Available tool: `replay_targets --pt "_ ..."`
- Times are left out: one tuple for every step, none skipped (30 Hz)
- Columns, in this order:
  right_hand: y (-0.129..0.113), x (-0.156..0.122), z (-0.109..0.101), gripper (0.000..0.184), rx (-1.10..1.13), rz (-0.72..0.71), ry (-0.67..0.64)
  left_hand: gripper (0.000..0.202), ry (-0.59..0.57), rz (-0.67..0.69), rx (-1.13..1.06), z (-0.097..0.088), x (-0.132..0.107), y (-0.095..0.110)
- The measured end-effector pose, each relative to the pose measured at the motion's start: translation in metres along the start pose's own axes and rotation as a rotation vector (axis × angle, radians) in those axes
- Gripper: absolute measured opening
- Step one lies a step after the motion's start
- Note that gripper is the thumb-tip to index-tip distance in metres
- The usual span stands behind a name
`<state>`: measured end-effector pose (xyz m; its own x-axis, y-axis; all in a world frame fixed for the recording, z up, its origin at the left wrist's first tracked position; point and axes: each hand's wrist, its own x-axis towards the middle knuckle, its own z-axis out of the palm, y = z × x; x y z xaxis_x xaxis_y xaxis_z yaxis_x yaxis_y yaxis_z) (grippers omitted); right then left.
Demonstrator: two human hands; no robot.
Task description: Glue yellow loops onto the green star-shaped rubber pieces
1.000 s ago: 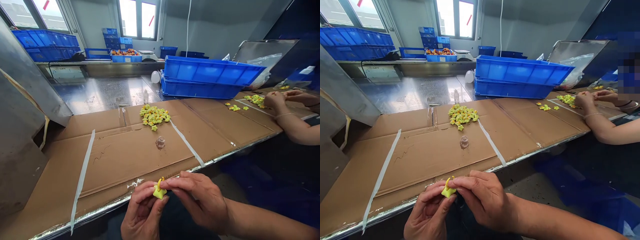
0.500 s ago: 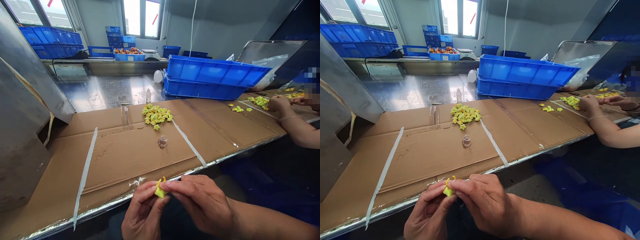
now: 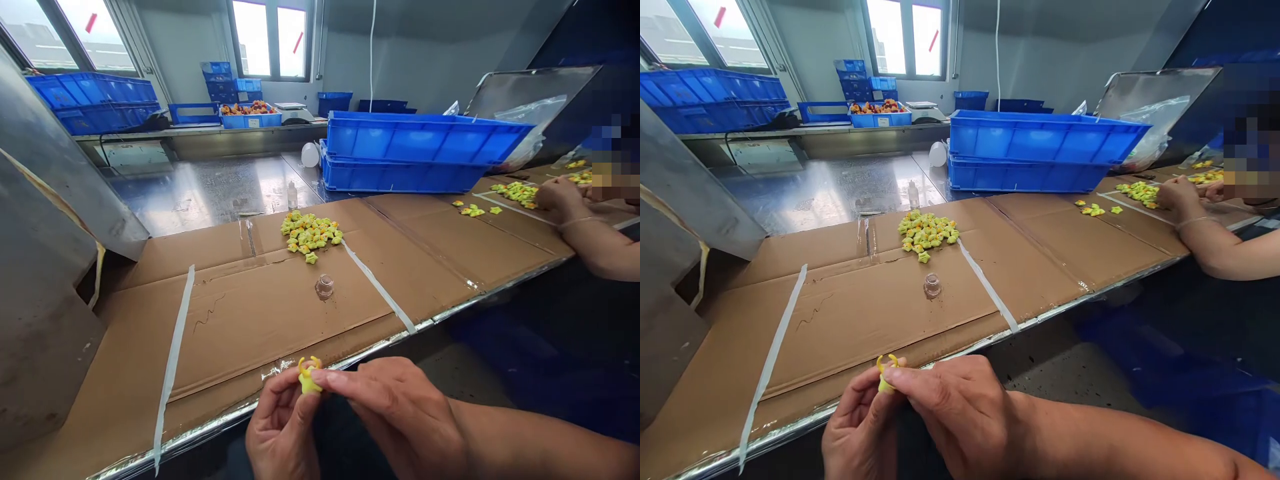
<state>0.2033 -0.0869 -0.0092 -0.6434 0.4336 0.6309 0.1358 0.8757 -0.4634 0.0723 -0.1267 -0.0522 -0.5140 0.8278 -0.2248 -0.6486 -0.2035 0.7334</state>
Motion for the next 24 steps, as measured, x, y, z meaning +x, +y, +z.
replay_targets --pt "0.000 0.000 0.000 0.041 0.026 0.048 0.058 0.026 -0.006 -0.129 -0.052 -0.002 0.001 0.000" --pt "0.000 0.001 0.000 0.038 0.065 0.119 0.112 0.028 -0.015 -0.246 -0.096 -0.003 0.002 0.000" --pt "0.001 0.001 0.001 0.034 0.122 0.201 0.154 0.030 -0.036 -0.337 -0.132 -0.006 0.002 0.000" --pt "0.002 0.002 0.002 0.029 0.196 0.281 0.177 0.030 -0.065 -0.404 -0.161 -0.008 0.002 -0.001" --pt "0.003 0.002 0.004 0.024 0.276 0.350 0.180 0.030 -0.104 -0.448 -0.189 -0.011 0.002 -0.003" --pt "0.004 0.002 0.005 0.020 0.351 0.400 0.169 0.028 -0.146 -0.477 -0.215 -0.013 0.001 -0.004" --pt "0.006 0.002 0.007 0.017 0.410 0.428 0.159 0.025 -0.185 -0.498 -0.237 -0.016 0.001 -0.006" --pt "0.007 0.002 0.008 0.017 0.449 0.442 0.155 0.022 -0.217 -0.513 -0.255 -0.018 0.001 -0.007" --pt "0.007 0.002 0.009 0.017 0.473 0.449 0.152 0.021 -0.238 -0.526 -0.268 -0.019 0.000 -0.008" --pt "0.007 0.002 0.010 0.017 0.484 0.452 0.150 0.020 -0.251 -0.536 -0.275 -0.020 0.000 -0.009" --pt "0.007 0.001 0.010 0.017 0.491 0.453 0.149 0.021 -0.255 -0.545 -0.279 -0.020 -0.001 -0.010" --pt "0.007 0.001 0.010 0.017 0.495 0.451 0.148 0.021 -0.254 -0.552 -0.281 -0.020 -0.002 -0.010" --pt "0.007 0.000 0.010 0.017 0.499 0.445 0.147 0.022 -0.252 -0.556 -0.282 -0.019 -0.002 -0.010" --pt "0.007 -0.001 0.009 0.017 0.500 0.433 0.147 0.022 -0.250 -0.559 -0.280 -0.018 -0.003 -0.009" --pt "0.007 -0.001 0.008 0.017 0.493 0.409 0.149 0.023 -0.250 -0.564 -0.279 -0.018 -0.004 -0.008" --pt "0.007 -0.001 0.007 0.017 0.476 0.377 0.149 0.023 -0.258 -0.571 -0.277 -0.017 -0.005 -0.008" --pt "0.008 -0.002 0.006 0.018 0.447 0.340 0.150 0.023 -0.270 -0.578 -0.273 -0.016 -0.005 -0.007" --pt "0.009 -0.002 0.006 0.019 0.410 0.302 0.146 0.023 -0.285 -0.586 -0.271 -0.016 -0.005 -0.007" --pt "0.011 -0.002 0.005 0.020 0.374 0.269 0.140 0.023 -0.300 -0.594 -0.268 -0.016 -0.006 -0.007" --pt "0.012 -0.002 0.004 0.020 0.345 0.242 0.130 0.023 -0.313 -0.597 -0.264 -0.016 -0.006 -0.007" --pt "0.013 -0.002 0.003 0.020 0.323 0.224 0.117 0.022 -0.322 -0.596 -0.258 -0.016 -0.006 -0.007" --pt "0.013 -0.002 0.003 0.020 0.308 0.214 0.107 0.023 -0.324 -0.588 -0.250 -0.015 -0.006 -0.007" --pt "0.014 -0.002 0.002 0.019 0.298 0.203 0.104 0.024 -0.322 -0.577 -0.237 -0.014 -0.006 -0.008" --pt "0.014 -0.002 0.002 0.020 0.292 0.189 0.108 0.026 -0.315 -0.562 -0.218 -0.013 -0.006 -0.008"
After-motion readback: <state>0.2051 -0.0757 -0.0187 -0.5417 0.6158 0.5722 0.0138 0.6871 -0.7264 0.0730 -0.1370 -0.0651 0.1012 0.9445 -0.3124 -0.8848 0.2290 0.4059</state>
